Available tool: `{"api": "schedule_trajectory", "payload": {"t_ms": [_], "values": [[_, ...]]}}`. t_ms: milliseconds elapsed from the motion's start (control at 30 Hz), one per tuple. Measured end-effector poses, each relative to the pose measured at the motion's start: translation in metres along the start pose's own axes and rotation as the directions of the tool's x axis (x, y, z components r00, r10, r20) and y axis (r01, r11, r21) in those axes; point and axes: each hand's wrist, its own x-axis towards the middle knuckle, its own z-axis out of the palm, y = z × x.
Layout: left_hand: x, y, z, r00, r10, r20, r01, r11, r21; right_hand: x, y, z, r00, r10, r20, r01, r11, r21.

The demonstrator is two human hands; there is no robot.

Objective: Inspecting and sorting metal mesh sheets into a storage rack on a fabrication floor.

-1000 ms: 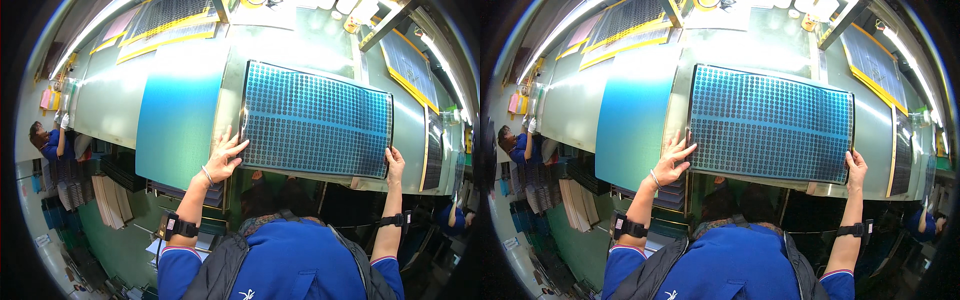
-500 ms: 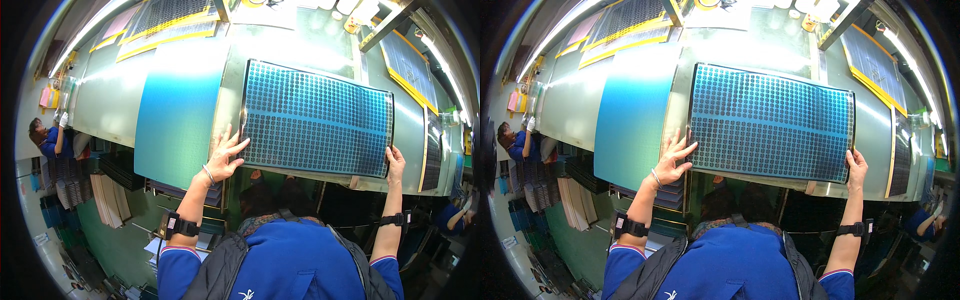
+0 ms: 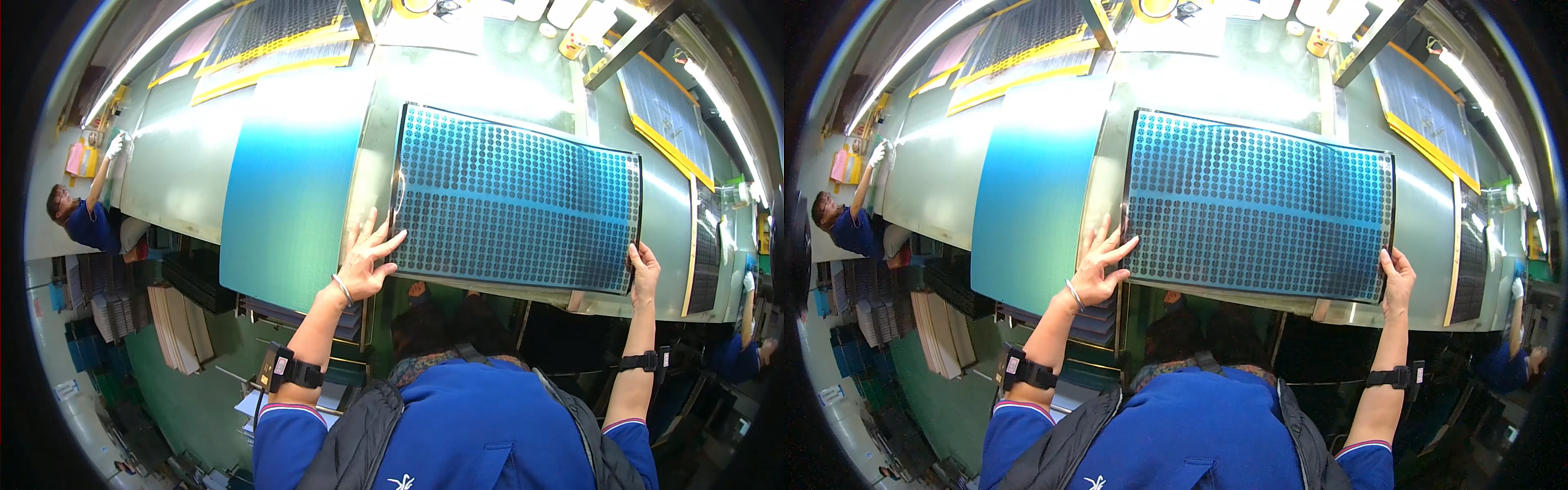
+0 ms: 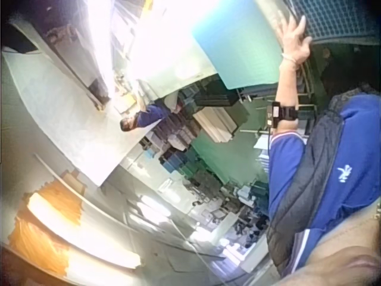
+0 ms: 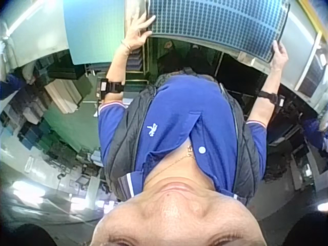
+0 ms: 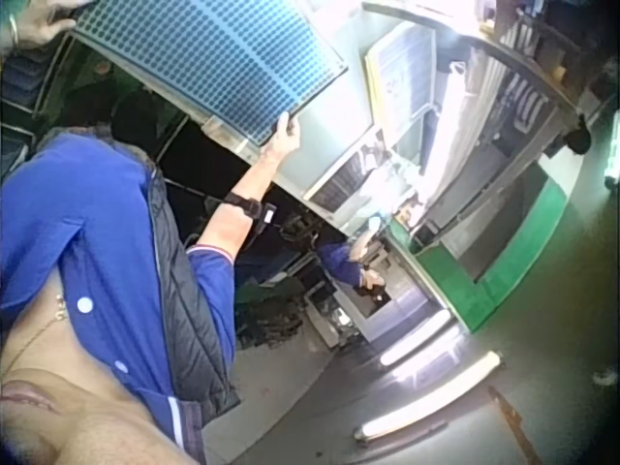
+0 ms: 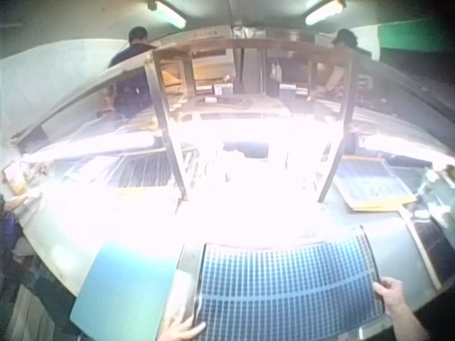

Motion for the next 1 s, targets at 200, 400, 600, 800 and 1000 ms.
{"api": "schedule_trajectory", "payload": {"t_ms": [200,400,600,800,1000], "values": [[-0.001,0.001,0.002,1.000,-0.018,-0.001,0.018,0.999,0.027,-0.005,-0.011,0.000,0.999,0.016,0.047,-0.018,0.999,0.039],[-0.001,-0.001,0.000,0.999,-0.026,0.027,0.028,0.998,-0.056,-0.004,-0.010,-0.004,0.999,-0.020,0.039,0.015,0.994,0.109],[-0.002,0.000,-0.001,1.000,-0.010,0.016,0.010,1.000,0.007,-0.005,-0.009,-0.002,0.998,-0.010,0.061,0.004,0.996,0.088],[-0.002,0.001,0.000,0.999,-0.034,-0.002,0.034,0.999,-0.028,-0.002,-0.010,-0.003,0.999,0.004,0.043,-0.007,0.998,0.069],[0.008,0.005,0.001,0.999,0.019,-0.039,-0.018,1.000,0.022,0.002,-0.018,-0.022,0.987,0.077,0.140,-0.080,0.997,0.018]]}}
